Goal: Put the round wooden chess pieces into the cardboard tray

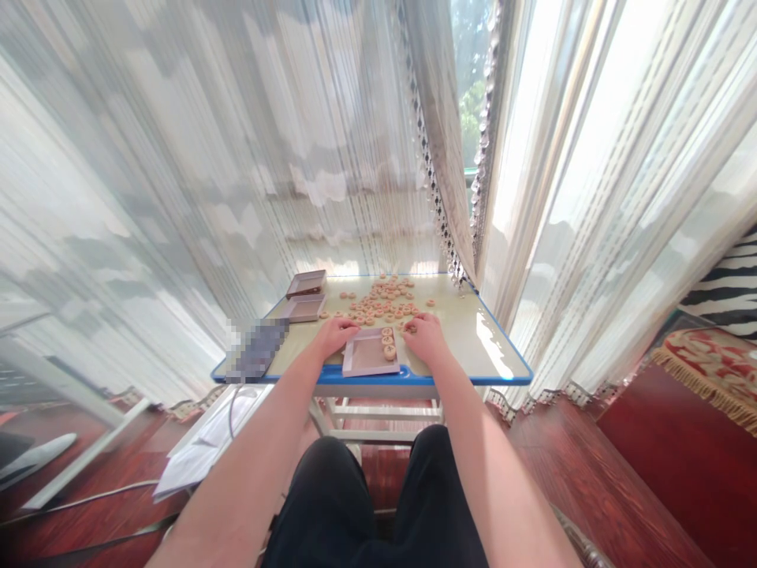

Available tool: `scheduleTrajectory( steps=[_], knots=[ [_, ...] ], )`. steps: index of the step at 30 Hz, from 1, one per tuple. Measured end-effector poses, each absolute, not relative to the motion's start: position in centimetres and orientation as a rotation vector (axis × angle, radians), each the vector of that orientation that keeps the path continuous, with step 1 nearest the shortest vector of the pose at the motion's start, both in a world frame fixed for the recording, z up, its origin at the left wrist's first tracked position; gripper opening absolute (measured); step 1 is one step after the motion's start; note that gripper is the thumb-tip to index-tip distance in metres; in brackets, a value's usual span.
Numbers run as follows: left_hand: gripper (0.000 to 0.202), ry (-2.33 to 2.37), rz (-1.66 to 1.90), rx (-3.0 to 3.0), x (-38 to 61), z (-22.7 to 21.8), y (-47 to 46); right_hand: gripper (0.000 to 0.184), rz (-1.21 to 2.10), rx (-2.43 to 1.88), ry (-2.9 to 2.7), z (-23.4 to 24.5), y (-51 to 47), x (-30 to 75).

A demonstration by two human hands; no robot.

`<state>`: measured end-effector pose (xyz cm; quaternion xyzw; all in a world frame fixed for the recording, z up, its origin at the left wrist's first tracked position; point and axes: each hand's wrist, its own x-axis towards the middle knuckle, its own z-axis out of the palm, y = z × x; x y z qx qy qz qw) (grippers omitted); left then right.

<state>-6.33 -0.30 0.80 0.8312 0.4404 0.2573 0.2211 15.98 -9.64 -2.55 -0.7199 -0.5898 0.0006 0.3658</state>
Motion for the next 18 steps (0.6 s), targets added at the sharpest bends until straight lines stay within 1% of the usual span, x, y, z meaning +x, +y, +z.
scheduleTrajectory(
  steps=[3, 7, 14, 18],
  knots=[
    [0.025, 1.226, 0.703, 2.299, -6.34, 0.84, -0.31, 0.019, -0.031, -1.838, -1.508, -2.85, -9.51, 16.09],
    [0.025, 1.238, 0.699, 2.299, -6.32, 0.91, -0.36, 0.023, -0.074, -1.819, -1.522, -3.11, -9.38, 16.18],
    [0.024, 1.247, 0.692, 2.308, -6.35, 1.06, -0.59, 0.016, -0.035, -1.801, -1.577, -3.10, -9.40, 16.26],
    [0.024, 1.239, 0.707, 2.292, -6.37, 0.90, -0.39, 0.024, -0.054, -1.819, -1.558, -3.18, -9.29, 16.38]
  ],
)
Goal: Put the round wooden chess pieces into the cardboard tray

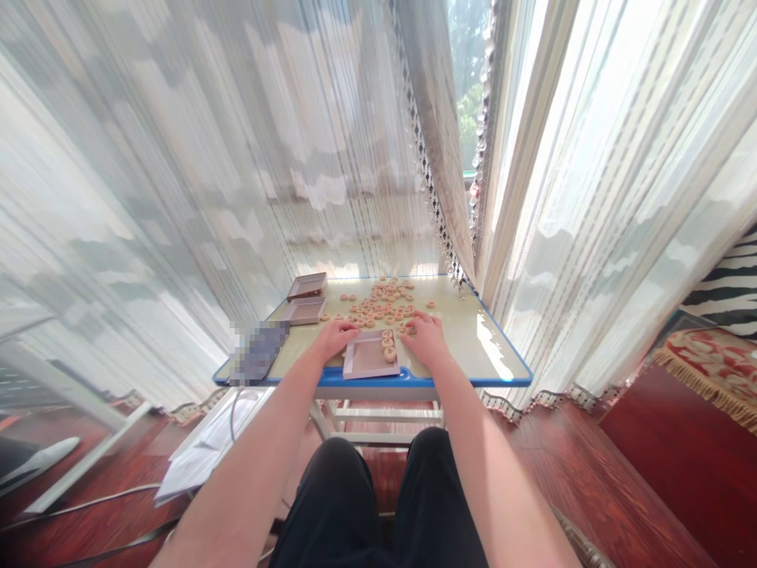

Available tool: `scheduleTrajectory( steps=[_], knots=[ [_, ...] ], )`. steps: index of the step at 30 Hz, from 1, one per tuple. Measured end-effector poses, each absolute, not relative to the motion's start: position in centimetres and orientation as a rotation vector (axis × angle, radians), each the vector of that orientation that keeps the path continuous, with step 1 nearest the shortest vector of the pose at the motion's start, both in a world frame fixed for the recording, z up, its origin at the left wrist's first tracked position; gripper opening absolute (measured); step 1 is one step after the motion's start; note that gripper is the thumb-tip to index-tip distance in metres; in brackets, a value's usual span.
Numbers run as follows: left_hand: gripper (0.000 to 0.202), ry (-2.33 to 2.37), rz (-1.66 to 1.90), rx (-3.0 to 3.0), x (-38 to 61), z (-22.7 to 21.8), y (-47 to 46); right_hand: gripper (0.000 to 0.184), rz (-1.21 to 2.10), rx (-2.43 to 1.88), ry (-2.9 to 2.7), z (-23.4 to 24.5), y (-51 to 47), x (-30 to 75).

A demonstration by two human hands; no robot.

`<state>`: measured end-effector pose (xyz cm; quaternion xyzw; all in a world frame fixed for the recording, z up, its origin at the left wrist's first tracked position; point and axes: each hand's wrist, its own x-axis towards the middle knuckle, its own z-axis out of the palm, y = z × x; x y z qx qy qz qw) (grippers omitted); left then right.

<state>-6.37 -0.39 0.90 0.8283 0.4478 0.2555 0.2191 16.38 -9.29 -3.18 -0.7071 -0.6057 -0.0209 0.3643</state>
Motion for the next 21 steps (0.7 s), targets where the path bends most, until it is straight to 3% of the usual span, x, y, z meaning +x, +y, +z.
scheduleTrajectory(
  steps=[21],
  knots=[
    [0.024, 1.240, 0.712, 2.289, -6.34, 0.63, -0.04, 0.018, -0.012, -1.805, -1.630, -2.82, -9.55, 16.16]
  ],
)
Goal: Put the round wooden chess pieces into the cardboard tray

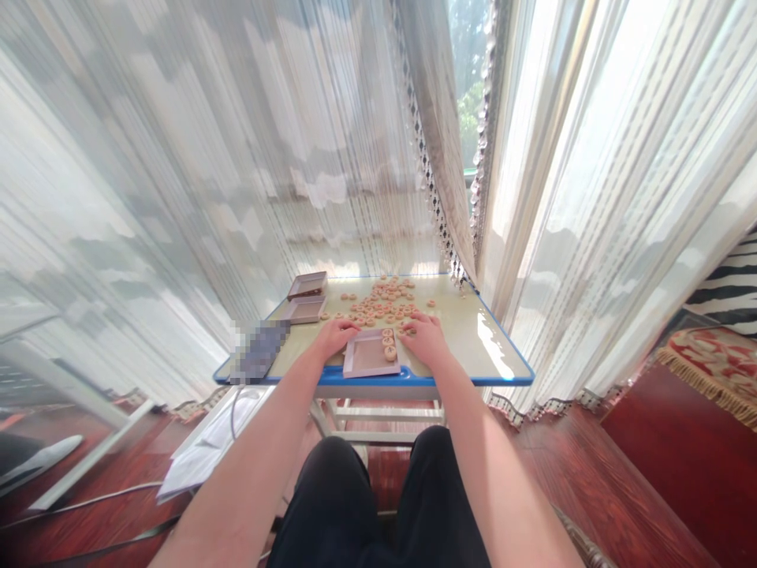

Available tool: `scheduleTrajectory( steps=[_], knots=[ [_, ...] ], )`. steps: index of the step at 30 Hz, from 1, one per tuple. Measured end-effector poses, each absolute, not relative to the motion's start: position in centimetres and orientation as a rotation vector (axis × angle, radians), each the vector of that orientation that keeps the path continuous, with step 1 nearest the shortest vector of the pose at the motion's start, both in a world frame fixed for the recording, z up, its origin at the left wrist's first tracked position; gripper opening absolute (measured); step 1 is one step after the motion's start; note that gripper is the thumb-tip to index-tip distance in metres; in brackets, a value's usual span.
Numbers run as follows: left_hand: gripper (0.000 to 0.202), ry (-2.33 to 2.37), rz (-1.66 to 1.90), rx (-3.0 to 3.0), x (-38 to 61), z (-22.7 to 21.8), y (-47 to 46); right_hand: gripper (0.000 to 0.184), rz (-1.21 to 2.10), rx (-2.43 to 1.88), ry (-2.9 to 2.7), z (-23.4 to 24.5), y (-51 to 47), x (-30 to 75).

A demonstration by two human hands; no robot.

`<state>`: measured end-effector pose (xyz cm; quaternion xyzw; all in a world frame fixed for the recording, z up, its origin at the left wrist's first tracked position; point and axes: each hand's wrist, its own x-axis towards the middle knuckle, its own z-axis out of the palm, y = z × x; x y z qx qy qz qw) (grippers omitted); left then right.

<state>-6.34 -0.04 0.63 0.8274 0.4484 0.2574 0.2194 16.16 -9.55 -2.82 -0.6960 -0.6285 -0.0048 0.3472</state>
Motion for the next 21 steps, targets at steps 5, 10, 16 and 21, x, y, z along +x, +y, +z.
scheduleTrajectory(
  steps=[5, 10, 16, 21],
  knots=[
    [0.025, 1.244, 0.703, 2.277, -6.34, 0.75, -0.14, 0.021, 0.006, -1.786, -1.636, -2.84, -9.55, 16.21],
    [0.026, 1.225, 0.719, 2.320, -6.31, 0.64, -0.06, 0.025, -0.008, -1.789, -1.635, -2.70, -9.73, 16.20],
    [0.025, 1.224, 0.716, 2.316, -6.31, 0.64, -0.05, 0.032, -0.004, -1.788, -1.633, -2.55, -9.77, 16.17],
    [0.025, 1.226, 0.720, 2.311, -6.32, 0.73, -0.08, 0.026, 0.009, -1.768, -1.625, -2.71, -9.60, 16.19]
  ],
)
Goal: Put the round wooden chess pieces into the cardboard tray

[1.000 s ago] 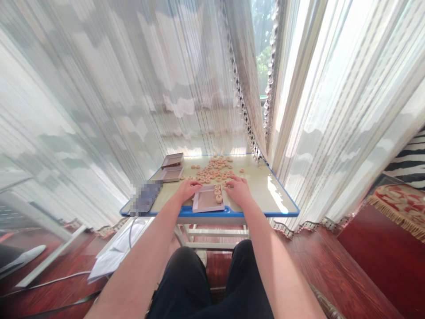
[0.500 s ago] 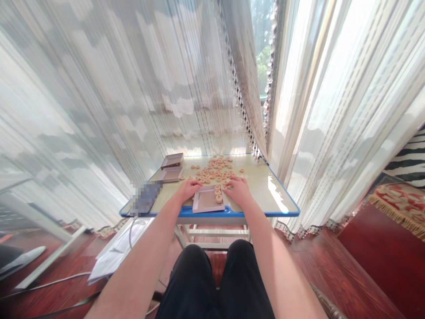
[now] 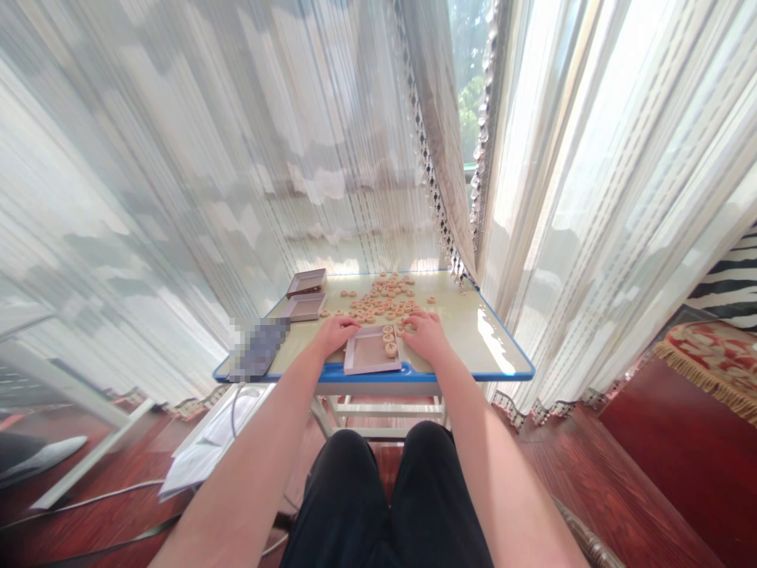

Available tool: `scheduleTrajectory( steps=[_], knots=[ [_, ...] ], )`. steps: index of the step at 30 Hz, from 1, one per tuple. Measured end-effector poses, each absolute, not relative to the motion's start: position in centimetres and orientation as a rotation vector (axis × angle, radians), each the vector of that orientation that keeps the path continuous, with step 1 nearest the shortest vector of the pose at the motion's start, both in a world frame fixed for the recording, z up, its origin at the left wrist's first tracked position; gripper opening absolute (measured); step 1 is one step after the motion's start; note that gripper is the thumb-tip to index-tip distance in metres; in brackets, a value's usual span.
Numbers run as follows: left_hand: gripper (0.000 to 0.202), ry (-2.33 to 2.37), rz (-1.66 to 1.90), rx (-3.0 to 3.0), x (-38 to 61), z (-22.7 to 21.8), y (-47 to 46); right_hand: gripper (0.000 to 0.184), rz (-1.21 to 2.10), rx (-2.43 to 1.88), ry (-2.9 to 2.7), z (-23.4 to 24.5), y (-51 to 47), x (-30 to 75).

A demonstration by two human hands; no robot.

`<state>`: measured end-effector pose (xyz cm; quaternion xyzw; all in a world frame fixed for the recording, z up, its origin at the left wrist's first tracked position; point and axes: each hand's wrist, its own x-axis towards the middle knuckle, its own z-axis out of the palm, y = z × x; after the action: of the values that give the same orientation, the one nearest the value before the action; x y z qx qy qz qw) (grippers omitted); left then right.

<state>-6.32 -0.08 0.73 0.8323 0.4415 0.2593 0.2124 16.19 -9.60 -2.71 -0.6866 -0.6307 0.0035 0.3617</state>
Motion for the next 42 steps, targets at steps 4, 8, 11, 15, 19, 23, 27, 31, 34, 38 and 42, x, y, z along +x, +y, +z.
scheduleTrajectory(
  steps=[4, 8, 11, 15, 19, 23, 27, 31, 34, 38, 42],
  knots=[
    [0.025, 1.214, 0.718, 2.330, -6.4, 0.7, -0.1, 0.019, 0.021, -1.763, -1.623, -2.8, -9.6, 16.2],
    [0.026, 1.212, 0.696, 2.359, -6.4, 0.8, -0.2, 0.018, 0.019, -1.765, -1.632, -2.8, -9.6, 16.2],
    [0.026, 1.217, 0.678, 2.363, -6.4, 1.0, -0.5, 0.018, 0.006, -1.769, -1.642, -2.7, -9.6, 16.2],
    [0.026, 1.216, 0.665, 2.367, -6.5, 1.4, -0.9, 0.018, -0.002, -1.763, -1.658, -2.7, -9.6, 16.2],
    [0.026, 1.211, 0.666, 2.368, -6.5, 1.3, -0.8, 0.022, 0.025, -1.778, -1.614, -2.8, -9.6, 16.2],
    [0.026, 1.210, 0.675, 2.376, -6.5, 1.1, -0.6, 0.033, 0.086, -1.780, -1.520, -2.9, -9.4, 16.5],
    [0.026, 1.213, 0.685, 2.369, -6.4, 1.2, -0.7, 0.038, 0.138, -1.744, -1.468, -3.0, -9.3, 16.8],
    [0.026, 1.218, 0.679, 2.375, -6.4, 1.2, -0.8, 0.038, 0.167, -1.762, -1.432, -3.2, -9.3, 16.9],
    [0.025, 1.236, 0.667, 2.372, -6.4, 1.0, -0.5, 0.036, 0.160, -1.776, -1.428, -3.2, -9.3, 16.9],
    [0.024, 1.242, 0.673, 2.395, -6.4, 0.7, 0.0, 0.031, 0.140, -1.785, -1.446, -3.0, -9.3, 16.7],
    [0.025, 1.214, 0.693, 2.411, -6.4, 0.6, 0.1, 0.027, 0.136, -1.799, -1.477, -2.6, -9.5, 16.5]
  ],
)
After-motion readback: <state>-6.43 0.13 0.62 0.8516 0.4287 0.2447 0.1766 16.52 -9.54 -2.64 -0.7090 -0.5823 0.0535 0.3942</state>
